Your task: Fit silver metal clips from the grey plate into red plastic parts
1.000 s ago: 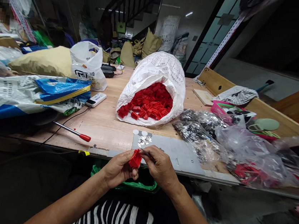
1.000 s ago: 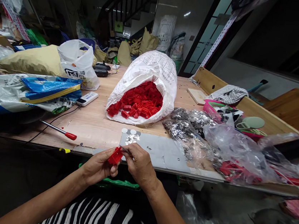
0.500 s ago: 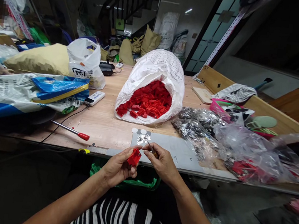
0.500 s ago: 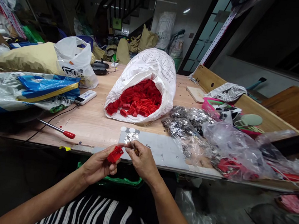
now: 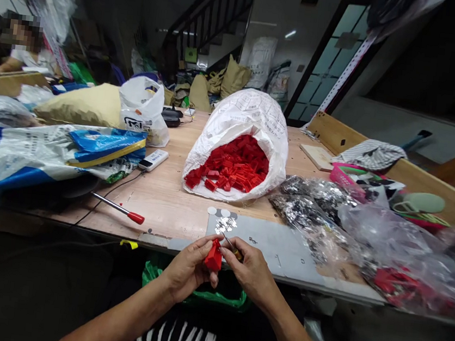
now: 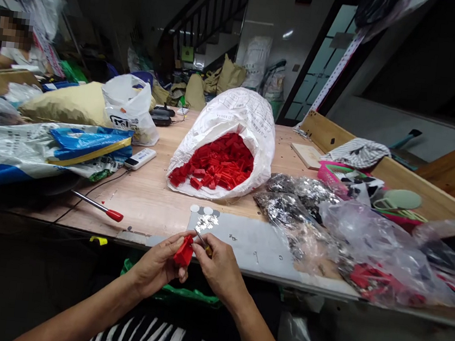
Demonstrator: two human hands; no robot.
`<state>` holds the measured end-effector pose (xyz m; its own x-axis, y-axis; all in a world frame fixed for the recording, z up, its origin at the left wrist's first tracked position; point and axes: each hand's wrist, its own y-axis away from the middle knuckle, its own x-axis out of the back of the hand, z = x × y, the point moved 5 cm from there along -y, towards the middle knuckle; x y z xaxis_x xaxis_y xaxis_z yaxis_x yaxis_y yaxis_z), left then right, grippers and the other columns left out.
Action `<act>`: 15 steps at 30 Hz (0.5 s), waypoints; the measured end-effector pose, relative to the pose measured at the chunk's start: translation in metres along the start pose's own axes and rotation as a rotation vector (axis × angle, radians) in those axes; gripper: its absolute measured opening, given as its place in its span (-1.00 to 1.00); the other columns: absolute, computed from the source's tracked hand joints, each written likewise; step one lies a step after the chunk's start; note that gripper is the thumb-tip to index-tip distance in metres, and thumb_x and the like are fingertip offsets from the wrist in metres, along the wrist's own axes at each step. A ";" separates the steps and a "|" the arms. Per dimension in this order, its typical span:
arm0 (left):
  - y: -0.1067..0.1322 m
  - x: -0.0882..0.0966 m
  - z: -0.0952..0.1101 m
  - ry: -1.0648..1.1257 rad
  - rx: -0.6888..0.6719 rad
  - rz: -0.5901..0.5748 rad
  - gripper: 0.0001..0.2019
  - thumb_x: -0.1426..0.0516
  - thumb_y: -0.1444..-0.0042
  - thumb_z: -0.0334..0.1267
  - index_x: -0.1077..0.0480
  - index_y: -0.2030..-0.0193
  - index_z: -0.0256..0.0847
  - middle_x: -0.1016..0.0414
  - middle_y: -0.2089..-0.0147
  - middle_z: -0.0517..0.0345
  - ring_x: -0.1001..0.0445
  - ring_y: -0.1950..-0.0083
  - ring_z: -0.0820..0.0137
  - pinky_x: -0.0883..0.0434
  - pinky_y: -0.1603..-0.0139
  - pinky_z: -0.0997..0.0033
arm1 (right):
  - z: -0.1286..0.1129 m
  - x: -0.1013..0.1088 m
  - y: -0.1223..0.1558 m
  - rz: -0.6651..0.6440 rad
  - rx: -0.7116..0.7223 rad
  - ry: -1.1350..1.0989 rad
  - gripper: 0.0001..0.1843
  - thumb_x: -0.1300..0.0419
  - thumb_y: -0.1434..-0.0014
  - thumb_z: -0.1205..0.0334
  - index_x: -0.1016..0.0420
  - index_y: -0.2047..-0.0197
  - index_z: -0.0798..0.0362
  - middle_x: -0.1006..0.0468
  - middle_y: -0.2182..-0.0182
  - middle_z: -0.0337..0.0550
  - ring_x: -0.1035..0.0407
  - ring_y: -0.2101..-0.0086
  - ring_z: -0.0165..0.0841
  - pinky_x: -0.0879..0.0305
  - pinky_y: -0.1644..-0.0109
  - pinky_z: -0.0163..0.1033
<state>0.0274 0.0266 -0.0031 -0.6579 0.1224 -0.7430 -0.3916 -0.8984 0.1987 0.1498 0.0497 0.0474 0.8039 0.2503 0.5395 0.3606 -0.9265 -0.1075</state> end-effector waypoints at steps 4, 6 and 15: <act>-0.006 0.002 -0.003 0.035 -0.015 -0.005 -0.64 -0.12 -0.17 -0.14 -0.34 -0.06 -0.25 -0.48 0.41 0.12 -0.43 0.63 0.48 -0.43 0.57 0.44 | 0.005 -0.002 -0.003 0.010 -0.033 -0.013 -0.72 -0.06 -0.21 0.06 -0.42 0.39 0.06 -0.43 0.52 -0.28 -0.29 0.48 -0.42 -0.24 0.38 -0.36; -0.009 0.003 -0.004 0.038 -0.027 -0.014 -0.64 -0.12 -0.17 -0.15 -0.34 -0.07 -0.25 -0.48 0.43 0.13 -0.43 0.64 0.48 -0.43 0.58 0.44 | 0.009 -0.001 -0.006 0.035 -0.048 -0.007 -0.69 -0.07 -0.19 0.03 -0.41 0.43 0.06 -0.43 0.54 -0.28 -0.30 0.49 -0.41 -0.25 0.40 -0.36; -0.023 0.011 -0.015 0.107 -0.074 -0.082 -0.66 -0.13 -0.15 -0.12 -0.38 -0.02 -0.22 -0.42 0.55 0.18 -0.43 0.66 0.42 -0.41 0.61 0.43 | 0.023 0.004 -0.012 0.032 -0.015 0.117 -0.67 -0.08 -0.12 -0.06 -0.41 0.47 0.00 -0.48 0.57 -0.27 -0.38 0.52 -0.37 -0.30 0.43 -0.39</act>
<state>0.0386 0.0423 -0.0253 -0.5518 0.1542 -0.8196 -0.3897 -0.9165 0.0900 0.1596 0.0688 0.0316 0.7540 0.1868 0.6298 0.3280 -0.9377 -0.1146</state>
